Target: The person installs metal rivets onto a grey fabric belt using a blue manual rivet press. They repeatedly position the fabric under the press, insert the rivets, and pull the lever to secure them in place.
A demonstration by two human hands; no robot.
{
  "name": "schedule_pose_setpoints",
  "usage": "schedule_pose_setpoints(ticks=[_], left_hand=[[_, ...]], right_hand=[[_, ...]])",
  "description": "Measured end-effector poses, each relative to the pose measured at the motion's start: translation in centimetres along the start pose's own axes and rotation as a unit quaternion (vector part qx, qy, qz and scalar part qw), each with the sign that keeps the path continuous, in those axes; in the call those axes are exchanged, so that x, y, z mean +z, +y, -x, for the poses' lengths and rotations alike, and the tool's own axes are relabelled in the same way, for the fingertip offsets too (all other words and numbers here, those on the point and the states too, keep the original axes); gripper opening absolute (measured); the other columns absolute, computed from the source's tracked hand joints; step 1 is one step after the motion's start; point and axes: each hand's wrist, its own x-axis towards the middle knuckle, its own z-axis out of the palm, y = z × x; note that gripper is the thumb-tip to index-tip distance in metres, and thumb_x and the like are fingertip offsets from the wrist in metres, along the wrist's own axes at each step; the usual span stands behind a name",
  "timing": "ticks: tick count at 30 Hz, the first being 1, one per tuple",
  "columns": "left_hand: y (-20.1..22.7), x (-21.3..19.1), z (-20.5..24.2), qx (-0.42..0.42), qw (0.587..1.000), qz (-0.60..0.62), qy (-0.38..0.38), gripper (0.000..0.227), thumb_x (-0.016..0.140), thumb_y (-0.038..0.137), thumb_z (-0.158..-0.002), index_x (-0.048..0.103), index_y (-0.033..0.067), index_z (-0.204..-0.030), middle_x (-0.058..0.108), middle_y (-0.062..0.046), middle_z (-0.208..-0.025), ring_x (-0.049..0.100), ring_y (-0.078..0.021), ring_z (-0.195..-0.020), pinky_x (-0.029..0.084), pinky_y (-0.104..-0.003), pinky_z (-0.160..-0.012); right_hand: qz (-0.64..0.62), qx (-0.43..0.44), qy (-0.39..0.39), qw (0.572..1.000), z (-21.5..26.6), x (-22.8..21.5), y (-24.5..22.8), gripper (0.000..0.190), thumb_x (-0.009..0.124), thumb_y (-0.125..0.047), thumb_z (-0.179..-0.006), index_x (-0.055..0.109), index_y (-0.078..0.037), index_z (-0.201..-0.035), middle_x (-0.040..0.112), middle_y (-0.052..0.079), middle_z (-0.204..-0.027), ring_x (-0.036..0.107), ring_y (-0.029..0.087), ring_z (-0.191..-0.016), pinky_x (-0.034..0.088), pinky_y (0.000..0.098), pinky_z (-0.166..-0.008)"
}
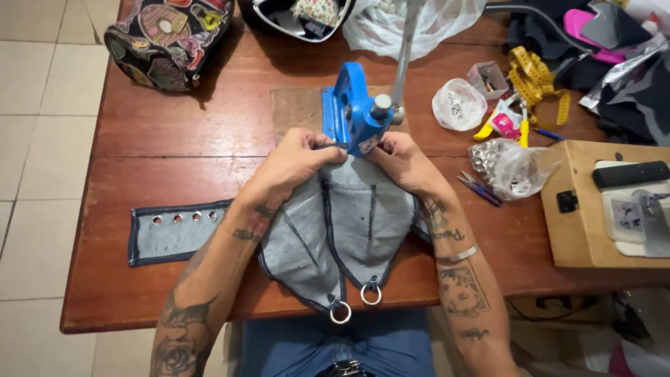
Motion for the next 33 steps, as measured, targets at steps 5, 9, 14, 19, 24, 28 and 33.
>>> schedule_pose_setpoints(ticks=[5, 9, 14, 19, 24, 28, 33], left_hand=[[1.3, 0.6, 0.9, 0.011, 1.0, -0.003, -0.004, 0.013, 0.097, 0.017, -0.082, 0.09, 0.0084, -0.088, 0.08, -0.005, -0.07, 0.075, -0.0136, -0.061, 0.06, -0.026, -0.058], [1.4, 0.3, 1.4, 0.038, 0.999, -0.037, -0.012, 0.016, 0.098, 0.019, -0.082, 0.093, 0.0076, -0.093, 0.078, -0.003, -0.073, 0.072, -0.0116, -0.065, 0.056, -0.024, -0.06], [1.9, 0.8, 2.0, 0.051, 0.997, -0.053, -0.022, 0.017, 0.095, 0.019, -0.083, 0.094, 0.008, -0.096, 0.078, -0.002, -0.074, 0.072, -0.0111, -0.068, 0.056, -0.022, -0.063], [3.2, -0.1, 3.4, 0.076, 0.992, -0.096, -0.021, 0.021, 0.1, 0.023, -0.083, 0.096, 0.0099, -0.099, 0.079, -0.001, -0.077, 0.072, -0.011, -0.073, 0.056, -0.023, -0.066], [2.1, -0.9, 5.2, 0.35, 0.902, -0.245, 0.053, 0.064, 0.099, 0.03, -0.102, 0.078, 0.0318, -0.163, 0.079, -0.009, -0.159, 0.077, -0.0443, -0.15, 0.044, -0.074, -0.137], [0.1, 0.5, 4.3, 0.348, 0.904, -0.244, 0.049, 0.045, 0.099, 0.04, -0.105, 0.09, 0.0329, -0.149, 0.086, -0.002, -0.154, 0.076, -0.0429, -0.152, 0.015, -0.094, -0.138], [-0.5, 1.0, 3.6, 0.345, 0.928, -0.142, 0.003, 0.029, 0.101, 0.03, -0.107, 0.095, 0.0245, -0.135, 0.093, -0.006, -0.139, 0.081, -0.0349, -0.144, 0.016, -0.092, -0.14]], right_hand=[[0.004, -0.017, 0.012, 1.0, 1.6, 1.7, -2.5, 0.014, 0.085, -0.015, -0.12, 0.085, -0.009, -0.107, 0.081, 0.003, -0.081, 0.076, 0.007, -0.071, 0.065, 0.0218, -0.066], [-0.01, -0.037, 0.002, 0.999, 1.4, 0.9, -0.6, 0.01, 0.083, -0.014, -0.121, 0.089, -0.01, -0.114, 0.086, 0.005, -0.092, 0.081, 0.008, -0.082, 0.07, 0.0251, -0.076], [-0.005, -0.046, 0.011, 0.999, 1.1, 0.0, 2.0, 0.008, 0.084, -0.012, -0.122, 0.089, -0.008, -0.117, 0.086, 0.005, -0.096, 0.082, 0.01, -0.086, 0.071, 0.0285, -0.082], [0.023, -0.063, 0.013, 0.998, 1.5, -0.1, 0.1, 0.004, 0.087, -0.012, -0.121, 0.09, -0.009, -0.12, 0.087, 0.004, -0.103, 0.081, 0.01, -0.094, 0.072, 0.0316, -0.089], [0.073, -0.114, -0.01, 0.991, 2.3, 0.7, -2.9, 0.008, 0.085, -0.01, -0.121, 0.089, -0.005, -0.126, 0.087, 0.009, -0.117, 0.077, 0.016, -0.115, 0.069, 0.0428, -0.109], [0.094, -0.115, -0.011, 0.989, 2.8, 1.2, -4.5, 0.01, 0.081, -0.007, -0.122, 0.089, -0.003, -0.126, 0.087, 0.009, -0.118, 0.077, 0.016, -0.117, 0.067, 0.0458, -0.113], [0.097, -0.094, -0.023, 0.991, 2.1, 0.7, -3.8, 0.012, 0.08, -0.01, -0.123, 0.09, -0.006, -0.12, 0.087, 0.006, -0.107, 0.079, 0.016, -0.104, 0.07, 0.0407, -0.099]])
